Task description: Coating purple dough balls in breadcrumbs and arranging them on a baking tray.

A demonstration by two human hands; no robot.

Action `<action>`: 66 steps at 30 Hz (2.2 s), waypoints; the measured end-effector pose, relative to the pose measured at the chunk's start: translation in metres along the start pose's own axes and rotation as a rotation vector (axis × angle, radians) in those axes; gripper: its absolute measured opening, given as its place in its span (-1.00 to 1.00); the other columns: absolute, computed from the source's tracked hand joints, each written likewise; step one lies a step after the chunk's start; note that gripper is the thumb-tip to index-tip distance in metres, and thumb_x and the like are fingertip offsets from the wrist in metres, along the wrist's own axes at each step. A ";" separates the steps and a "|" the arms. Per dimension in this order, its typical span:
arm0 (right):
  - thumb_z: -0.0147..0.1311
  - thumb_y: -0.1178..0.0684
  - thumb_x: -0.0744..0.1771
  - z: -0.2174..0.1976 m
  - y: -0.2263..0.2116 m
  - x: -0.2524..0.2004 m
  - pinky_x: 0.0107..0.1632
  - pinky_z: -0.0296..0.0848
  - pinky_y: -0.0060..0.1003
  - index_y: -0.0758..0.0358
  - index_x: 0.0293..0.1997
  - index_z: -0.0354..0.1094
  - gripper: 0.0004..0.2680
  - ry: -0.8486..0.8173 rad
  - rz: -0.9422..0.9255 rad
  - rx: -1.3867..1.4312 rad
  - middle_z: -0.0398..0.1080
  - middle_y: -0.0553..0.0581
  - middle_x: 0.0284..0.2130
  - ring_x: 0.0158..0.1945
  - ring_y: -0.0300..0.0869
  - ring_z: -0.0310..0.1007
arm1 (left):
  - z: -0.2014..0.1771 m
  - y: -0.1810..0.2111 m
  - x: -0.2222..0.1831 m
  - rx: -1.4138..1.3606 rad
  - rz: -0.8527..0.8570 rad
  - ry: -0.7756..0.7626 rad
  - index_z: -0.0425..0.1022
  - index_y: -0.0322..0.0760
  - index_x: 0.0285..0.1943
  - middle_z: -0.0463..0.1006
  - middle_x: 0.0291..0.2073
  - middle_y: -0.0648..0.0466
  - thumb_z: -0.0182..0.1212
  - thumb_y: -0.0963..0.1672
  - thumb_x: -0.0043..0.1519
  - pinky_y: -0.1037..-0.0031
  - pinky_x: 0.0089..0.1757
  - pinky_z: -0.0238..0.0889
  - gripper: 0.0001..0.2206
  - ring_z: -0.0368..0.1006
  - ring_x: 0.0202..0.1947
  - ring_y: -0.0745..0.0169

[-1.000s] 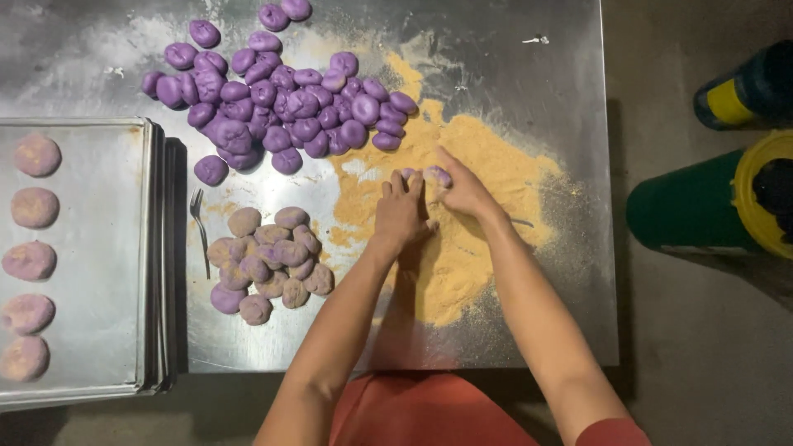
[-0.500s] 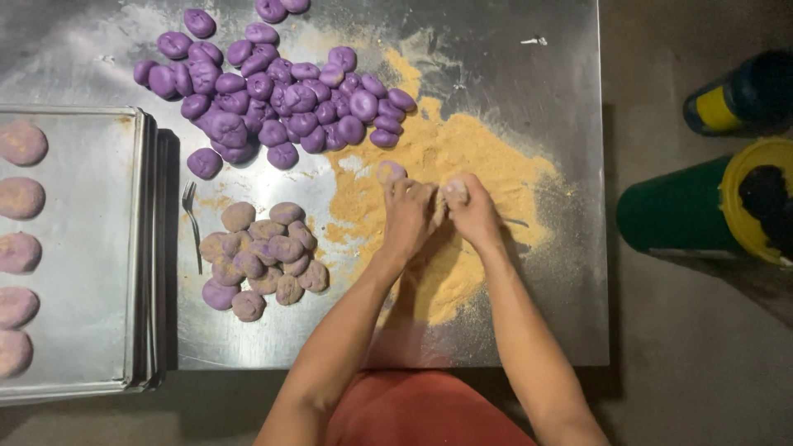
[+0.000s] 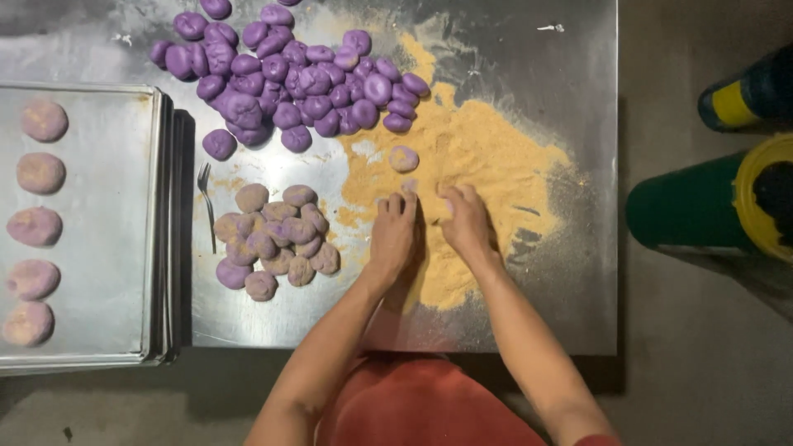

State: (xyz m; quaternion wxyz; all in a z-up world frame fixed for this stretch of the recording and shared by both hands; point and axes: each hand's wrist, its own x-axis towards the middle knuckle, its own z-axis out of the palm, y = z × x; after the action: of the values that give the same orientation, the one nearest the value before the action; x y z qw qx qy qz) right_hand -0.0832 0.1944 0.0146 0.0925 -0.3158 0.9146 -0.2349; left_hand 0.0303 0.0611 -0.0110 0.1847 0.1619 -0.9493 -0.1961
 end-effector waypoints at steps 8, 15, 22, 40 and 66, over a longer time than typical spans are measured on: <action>0.08 0.23 0.27 -0.003 -0.037 0.035 -0.19 0.59 -0.11 0.15 0.13 0.35 -0.70 -0.088 0.061 0.204 0.36 0.24 0.10 0.00 0.06 0.54 | -0.009 -0.047 0.028 -1.202 -0.629 0.059 0.56 -0.36 0.07 0.57 -0.21 -0.19 0.09 -0.18 0.21 0.31 -0.25 0.41 -0.72 0.50 -0.27 0.01; 0.09 0.21 0.24 0.028 -0.039 0.030 -0.21 0.48 0.05 0.19 0.04 0.30 -0.72 0.042 -0.271 -0.201 0.31 0.23 -0.04 -0.08 0.10 0.51 | -0.025 -0.046 0.106 -0.398 -0.217 0.000 0.55 -0.30 -0.04 0.58 -0.33 -0.21 0.32 -0.12 0.01 0.19 -0.29 0.41 -0.67 0.53 -0.32 -0.09; 0.05 0.05 0.37 -0.068 -0.024 0.021 -0.37 0.27 -0.18 0.08 0.12 0.28 -0.80 -0.072 0.634 1.134 0.43 0.22 -0.11 -0.27 -0.10 0.38 | -0.014 -0.021 0.105 -0.413 -0.300 -0.272 0.53 -0.32 -0.10 0.58 -0.15 -0.19 0.24 -0.05 0.27 0.24 -0.15 0.38 -0.77 0.49 -0.18 0.03; -0.05 -0.05 0.40 0.063 -0.099 0.031 0.33 0.19 -0.26 0.16 0.38 0.11 -0.63 0.152 0.246 1.183 0.24 0.09 0.27 0.33 -0.17 0.20 | 0.008 -0.043 0.061 -0.995 -0.530 0.397 0.51 -0.34 0.02 0.57 -0.15 -0.07 0.20 -0.08 0.29 0.34 -0.04 0.36 -0.75 0.48 -0.11 0.11; 0.04 -0.17 0.42 0.060 -0.039 0.265 0.27 0.34 -0.21 0.06 0.40 0.23 -0.63 0.096 0.188 0.718 0.31 0.21 0.28 0.30 -0.07 0.31 | -0.043 -0.189 0.127 -0.431 -0.658 0.108 0.21 -0.55 0.18 0.39 0.04 -0.41 0.29 -0.10 0.05 -0.02 0.10 0.20 -0.43 0.31 0.09 -0.45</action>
State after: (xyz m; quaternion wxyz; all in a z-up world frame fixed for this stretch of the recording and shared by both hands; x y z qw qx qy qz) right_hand -0.2510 -0.0196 -0.0246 0.1756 -0.1667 0.8024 -0.5455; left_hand -0.0189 -0.1650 -0.0196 0.1911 0.4250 -0.7727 -0.4310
